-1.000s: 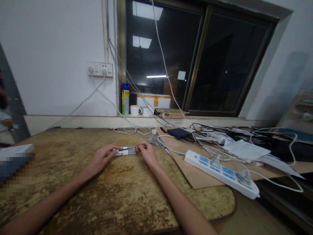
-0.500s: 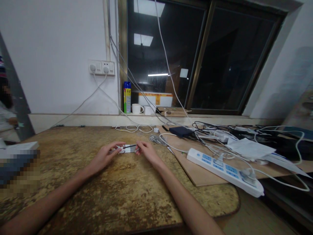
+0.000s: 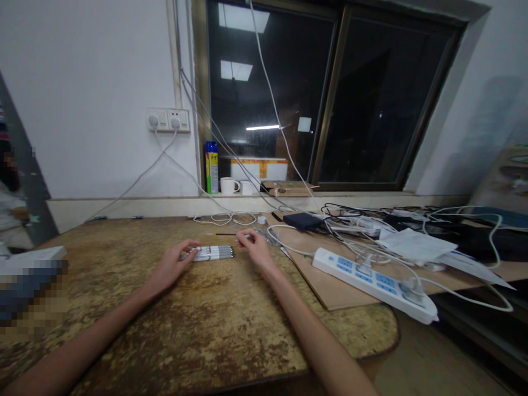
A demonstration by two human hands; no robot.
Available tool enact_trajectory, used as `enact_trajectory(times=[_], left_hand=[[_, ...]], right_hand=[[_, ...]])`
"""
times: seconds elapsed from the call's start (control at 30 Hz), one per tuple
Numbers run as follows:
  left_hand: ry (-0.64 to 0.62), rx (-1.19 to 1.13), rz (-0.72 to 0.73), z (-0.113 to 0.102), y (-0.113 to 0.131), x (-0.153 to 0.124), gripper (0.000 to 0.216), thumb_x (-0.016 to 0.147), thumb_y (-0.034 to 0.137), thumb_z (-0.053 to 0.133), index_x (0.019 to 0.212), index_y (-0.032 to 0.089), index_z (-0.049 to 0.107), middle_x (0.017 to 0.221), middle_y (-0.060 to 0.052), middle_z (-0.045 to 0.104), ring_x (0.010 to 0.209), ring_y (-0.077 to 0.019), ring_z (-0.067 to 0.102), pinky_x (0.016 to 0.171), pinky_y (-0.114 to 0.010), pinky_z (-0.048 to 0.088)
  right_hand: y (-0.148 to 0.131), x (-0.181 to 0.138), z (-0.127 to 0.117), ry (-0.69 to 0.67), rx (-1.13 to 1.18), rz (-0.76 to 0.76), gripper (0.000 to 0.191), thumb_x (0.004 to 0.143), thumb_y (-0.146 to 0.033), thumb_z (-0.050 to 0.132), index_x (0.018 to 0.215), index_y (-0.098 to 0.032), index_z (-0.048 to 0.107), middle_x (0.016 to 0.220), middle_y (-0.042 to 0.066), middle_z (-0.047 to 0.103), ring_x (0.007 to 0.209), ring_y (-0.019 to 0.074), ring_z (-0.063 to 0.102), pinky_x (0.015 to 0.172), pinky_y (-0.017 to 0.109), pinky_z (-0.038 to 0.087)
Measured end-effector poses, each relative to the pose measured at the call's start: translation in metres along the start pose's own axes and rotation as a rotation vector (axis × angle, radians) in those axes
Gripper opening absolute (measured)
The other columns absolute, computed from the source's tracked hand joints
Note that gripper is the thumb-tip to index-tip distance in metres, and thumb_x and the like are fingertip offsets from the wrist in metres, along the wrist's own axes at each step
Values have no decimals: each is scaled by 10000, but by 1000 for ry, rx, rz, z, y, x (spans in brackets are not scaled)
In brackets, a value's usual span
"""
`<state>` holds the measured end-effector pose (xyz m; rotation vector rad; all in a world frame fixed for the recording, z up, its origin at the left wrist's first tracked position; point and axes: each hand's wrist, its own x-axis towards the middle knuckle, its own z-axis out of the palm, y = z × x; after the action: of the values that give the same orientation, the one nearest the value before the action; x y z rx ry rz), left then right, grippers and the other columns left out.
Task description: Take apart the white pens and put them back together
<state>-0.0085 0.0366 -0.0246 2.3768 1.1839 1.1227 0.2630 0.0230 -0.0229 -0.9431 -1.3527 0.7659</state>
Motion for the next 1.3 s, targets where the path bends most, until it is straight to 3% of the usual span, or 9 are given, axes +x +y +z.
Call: enact_trajectory(times=[0.23, 0.5, 0.9, 1.3], left_hand=[[-34, 65, 39, 0, 4, -1, 311, 986, 391, 459, 1152, 242, 675, 1141, -63, 729, 1033, -253, 669, 951, -366, 490], [-24, 104, 46, 1, 6, -3, 300, 967, 362, 491, 1156, 235, 687, 1080, -72, 744, 980, -255, 684, 904, -367, 507], [-25, 133, 63, -8, 5, -4, 286, 960, 337, 490, 1131, 208, 679, 1097, -87, 728, 1000, -264, 664, 926, -391, 494], [-28, 156, 164, -4, 7, -8, 280, 967, 282, 477, 1164, 240, 671, 1120, -60, 705, 1040, -248, 632, 964, -393, 475]], right_hand=[[-2, 1, 0, 37, -32, -13, 431, 736, -579, 740, 890, -178, 710, 765, 47, 694, 738, 200, 629, 745, 328, 489], [10, 2, -1, 47, 120, 91, 462, 731, -631, 714, 730, -172, 658, 737, 40, 647, 626, 148, 541, 621, 288, 430], [11, 1, -1, 47, 109, 164, 403, 773, -548, 658, 624, -185, 566, 597, -13, 526, 533, 117, 455, 529, 260, 332], [16, 0, 2, -58, 90, 84, 445, 780, -639, 669, 758, -197, 621, 724, 13, 596, 700, 162, 537, 688, 276, 439]])
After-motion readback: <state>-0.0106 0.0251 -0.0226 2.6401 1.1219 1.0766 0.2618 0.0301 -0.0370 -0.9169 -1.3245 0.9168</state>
